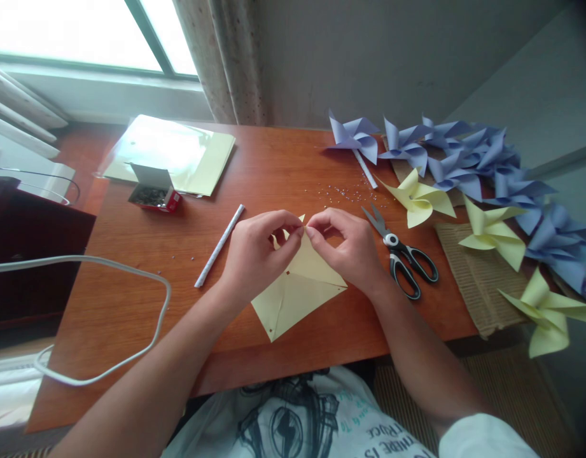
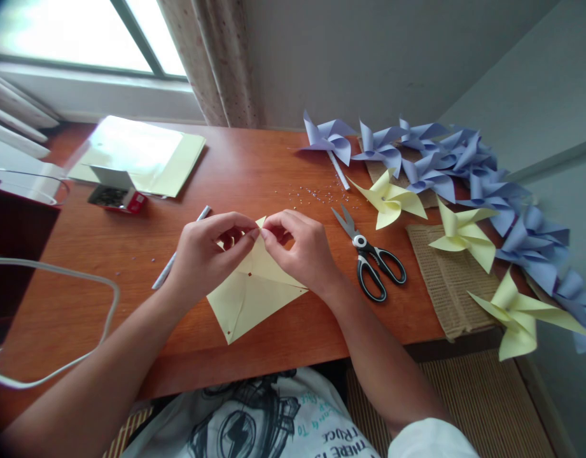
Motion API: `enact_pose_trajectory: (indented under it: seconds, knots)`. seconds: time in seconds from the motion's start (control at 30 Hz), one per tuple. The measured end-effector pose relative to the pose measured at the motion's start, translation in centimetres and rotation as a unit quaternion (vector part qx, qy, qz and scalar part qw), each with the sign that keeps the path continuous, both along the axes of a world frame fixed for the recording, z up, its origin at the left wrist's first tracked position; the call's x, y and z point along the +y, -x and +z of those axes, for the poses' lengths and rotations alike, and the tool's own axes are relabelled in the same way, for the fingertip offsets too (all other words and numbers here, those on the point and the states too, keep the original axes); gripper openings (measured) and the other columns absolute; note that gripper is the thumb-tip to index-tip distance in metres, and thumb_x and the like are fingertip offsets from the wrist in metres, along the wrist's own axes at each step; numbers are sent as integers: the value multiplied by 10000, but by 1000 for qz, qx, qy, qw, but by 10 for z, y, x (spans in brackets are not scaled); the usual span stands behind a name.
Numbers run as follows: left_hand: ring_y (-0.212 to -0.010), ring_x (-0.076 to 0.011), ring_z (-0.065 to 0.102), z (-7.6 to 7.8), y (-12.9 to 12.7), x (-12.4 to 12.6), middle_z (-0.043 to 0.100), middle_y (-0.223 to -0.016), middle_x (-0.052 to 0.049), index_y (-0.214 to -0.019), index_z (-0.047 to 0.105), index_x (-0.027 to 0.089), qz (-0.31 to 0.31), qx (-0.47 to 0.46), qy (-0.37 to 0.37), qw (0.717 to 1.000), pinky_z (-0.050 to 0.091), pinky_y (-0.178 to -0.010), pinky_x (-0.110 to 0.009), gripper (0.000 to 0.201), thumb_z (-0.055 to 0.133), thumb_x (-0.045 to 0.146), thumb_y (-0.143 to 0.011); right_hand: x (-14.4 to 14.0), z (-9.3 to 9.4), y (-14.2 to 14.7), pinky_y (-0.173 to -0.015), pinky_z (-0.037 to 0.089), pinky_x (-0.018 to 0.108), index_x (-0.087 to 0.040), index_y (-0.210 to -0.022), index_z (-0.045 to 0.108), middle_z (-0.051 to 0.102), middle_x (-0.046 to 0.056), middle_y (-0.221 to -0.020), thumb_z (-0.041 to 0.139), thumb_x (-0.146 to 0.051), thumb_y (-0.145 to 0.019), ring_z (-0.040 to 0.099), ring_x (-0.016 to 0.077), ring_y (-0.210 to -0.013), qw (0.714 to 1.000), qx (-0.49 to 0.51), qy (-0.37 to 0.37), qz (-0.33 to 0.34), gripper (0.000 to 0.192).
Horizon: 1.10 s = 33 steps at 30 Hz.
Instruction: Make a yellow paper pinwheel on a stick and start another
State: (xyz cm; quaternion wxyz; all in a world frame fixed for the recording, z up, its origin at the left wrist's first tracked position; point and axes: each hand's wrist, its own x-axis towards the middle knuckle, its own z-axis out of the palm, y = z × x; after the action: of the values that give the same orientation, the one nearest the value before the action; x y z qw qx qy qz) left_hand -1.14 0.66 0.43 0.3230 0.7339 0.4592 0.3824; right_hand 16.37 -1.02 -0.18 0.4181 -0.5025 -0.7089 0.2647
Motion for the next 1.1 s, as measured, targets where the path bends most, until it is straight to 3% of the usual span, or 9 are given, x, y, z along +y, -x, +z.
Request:
enact_pose_trajectory:
  seconds: [0.23,0.33,0.63,0.83,1.1]
  knots:
    - [-569,-94,572,-4,-1,-1,664,-651,16,-772,697,168,30,12,-21,999,437,-551,-214,89,632,139,-825,-2,-7,2,-714,504,309,-218,-891,632,654,21,-790,569,-185,-964,604,158,-740,987,-106,-124,0,102]
    - [-558,-88,560,-5,-2,-2,653,-635,22,-770,691,165,43,7,-26,999,433,-547,-209,75,644,129,-818,-3,-8,5,-744,513,325,-211,-919,641,675,36,-815,569,-172,-964,616,170,-767,983,-111,-146,-1,94]
    - [-556,-87,547,-6,-3,-1,644,-639,18,-782,681,166,23,-33,25,999,423,-522,-202,66,650,165,-839,-3,-1,5,-716,574,293,-228,-894,674,714,9,-860,619,-207,-932,675,155,-779,998,14,-36,-44,70]
    - [-536,-86,516,-6,-3,-1,656,-662,4,-796,683,163,8,-70,67,995,399,-478,-201,76,649,197,-854,-2,-2,4,-715,574,294,-226,-888,683,709,8,-849,636,-214,-924,674,154,-772,999,24,-29,-36,60]
    - [-535,-87,516,-5,-3,-2,633,-627,13,-773,682,167,17,-43,27,999,409,-492,-202,84,634,178,-840,-4,-1,5,-718,569,309,-234,-886,677,707,9,-841,627,-216,-927,669,162,-769,999,9,-21,-30,67]
